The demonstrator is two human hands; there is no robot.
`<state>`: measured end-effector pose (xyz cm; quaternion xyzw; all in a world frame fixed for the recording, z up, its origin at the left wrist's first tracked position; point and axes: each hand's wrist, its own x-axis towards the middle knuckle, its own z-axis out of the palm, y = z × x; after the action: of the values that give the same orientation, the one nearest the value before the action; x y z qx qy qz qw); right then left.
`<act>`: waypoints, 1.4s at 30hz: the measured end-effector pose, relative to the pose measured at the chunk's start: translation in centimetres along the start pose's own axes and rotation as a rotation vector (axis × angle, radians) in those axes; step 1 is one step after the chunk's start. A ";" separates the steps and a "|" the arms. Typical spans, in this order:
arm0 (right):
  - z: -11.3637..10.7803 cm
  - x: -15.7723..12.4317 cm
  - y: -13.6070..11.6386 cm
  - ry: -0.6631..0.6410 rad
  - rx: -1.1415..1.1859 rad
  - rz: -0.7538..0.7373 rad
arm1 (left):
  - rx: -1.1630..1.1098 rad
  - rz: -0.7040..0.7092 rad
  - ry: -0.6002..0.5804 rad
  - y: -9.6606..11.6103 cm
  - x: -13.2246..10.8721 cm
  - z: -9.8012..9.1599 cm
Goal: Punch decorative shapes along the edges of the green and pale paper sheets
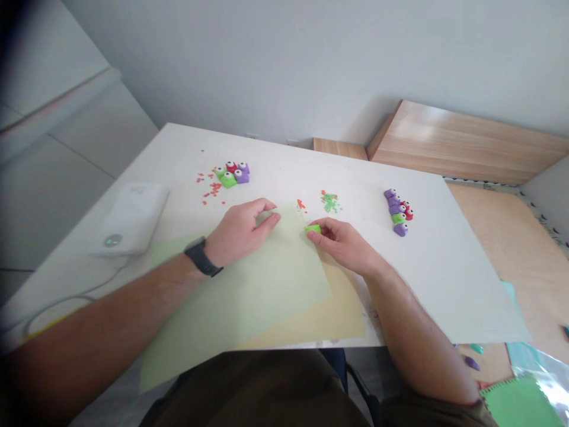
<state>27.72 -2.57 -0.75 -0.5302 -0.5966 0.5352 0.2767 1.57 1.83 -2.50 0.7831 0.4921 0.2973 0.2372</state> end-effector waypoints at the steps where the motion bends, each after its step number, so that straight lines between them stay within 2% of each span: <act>1: 0.1 0.0 0.1 0.000 0.014 0.006 | 0.001 -0.001 0.001 0.0 0.0 0.0; 8: 0.2 0.0 0.1 -0.016 0.043 0.042 | -0.012 0.014 0.011 0.2 0.0 -0.1; 26: 0.4 -0.1 0.4 0.001 -0.091 0.025 | -0.009 -0.002 0.004 0.5 -0.1 -0.3; 42: 0.6 -0.1 0.5 0.007 -0.018 0.047 | -0.010 0.000 0.000 0.6 -0.1 -0.3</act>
<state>27.33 -2.92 -1.36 -0.5486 -0.5878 0.5341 0.2614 1.66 1.52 -1.91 0.7820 0.4904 0.2998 0.2410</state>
